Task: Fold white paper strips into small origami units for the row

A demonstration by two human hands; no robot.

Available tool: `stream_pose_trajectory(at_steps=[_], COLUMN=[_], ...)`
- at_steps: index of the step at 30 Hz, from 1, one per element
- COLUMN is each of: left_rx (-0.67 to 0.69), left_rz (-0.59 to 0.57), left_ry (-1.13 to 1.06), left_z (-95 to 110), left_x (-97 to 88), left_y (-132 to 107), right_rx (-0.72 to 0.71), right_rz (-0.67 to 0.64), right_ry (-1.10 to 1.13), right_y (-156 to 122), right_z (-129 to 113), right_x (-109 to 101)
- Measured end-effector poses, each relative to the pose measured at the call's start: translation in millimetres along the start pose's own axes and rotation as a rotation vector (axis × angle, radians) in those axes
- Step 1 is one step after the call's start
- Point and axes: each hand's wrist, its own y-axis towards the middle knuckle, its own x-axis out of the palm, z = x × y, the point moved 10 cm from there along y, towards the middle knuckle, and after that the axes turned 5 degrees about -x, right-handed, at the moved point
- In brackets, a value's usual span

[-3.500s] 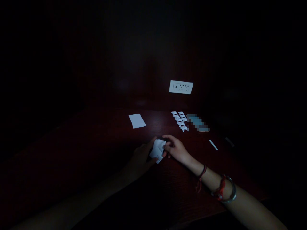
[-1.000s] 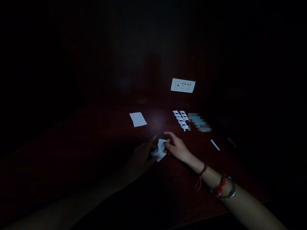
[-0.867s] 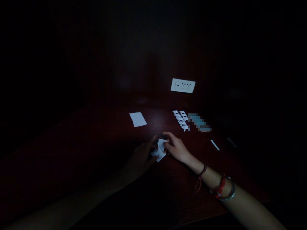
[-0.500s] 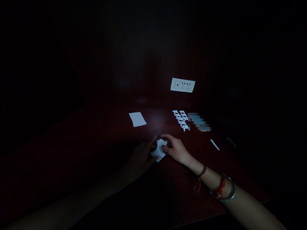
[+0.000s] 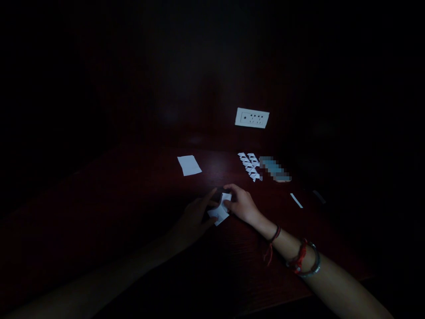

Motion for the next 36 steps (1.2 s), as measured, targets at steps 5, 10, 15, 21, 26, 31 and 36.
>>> stream_pose_trajectory(at_steps=[5, 10, 15, 21, 26, 31, 36], left_rx=[-0.002, 0.007, 0.011, 0.034, 0.071, 0.031, -0.002], left_rz=[-0.001, 0.013, 0.011, 0.036, 0.017, 0.053, 0.107], left_ry=[-0.006, 0.026, 0.087, 0.143, 0.153, 0.175, 0.326], left_z=[-3.0, -4.6, -7.1, -11.2, -9.1, 3.2, 17.3], left_x=[0.9, 0.3, 0.4, 1.7, 1.4, -8.5, -14.3], left_y=[0.6, 0.0, -2.3, -3.7, -0.7, 4.1, 5.4], right_rx=[0.061, 0.021, -0.035, -0.094, -0.083, -0.051, -0.05], right_rz=[0.003, -0.039, -0.098, -0.186, -0.188, -0.163, -0.132], right_ry=[0.063, 0.026, 0.024, 0.05, 0.114, 0.147, 0.178], right_y=[-0.7, -2.3, -4.0, -7.0, -6.4, -5.2, -4.4], right_z=[3.4, -4.9, -9.8, -15.3, -13.3, -10.6, -9.5], right_x=[1.3, 2.3, 5.6, 11.2, 13.0, 15.1, 16.2])
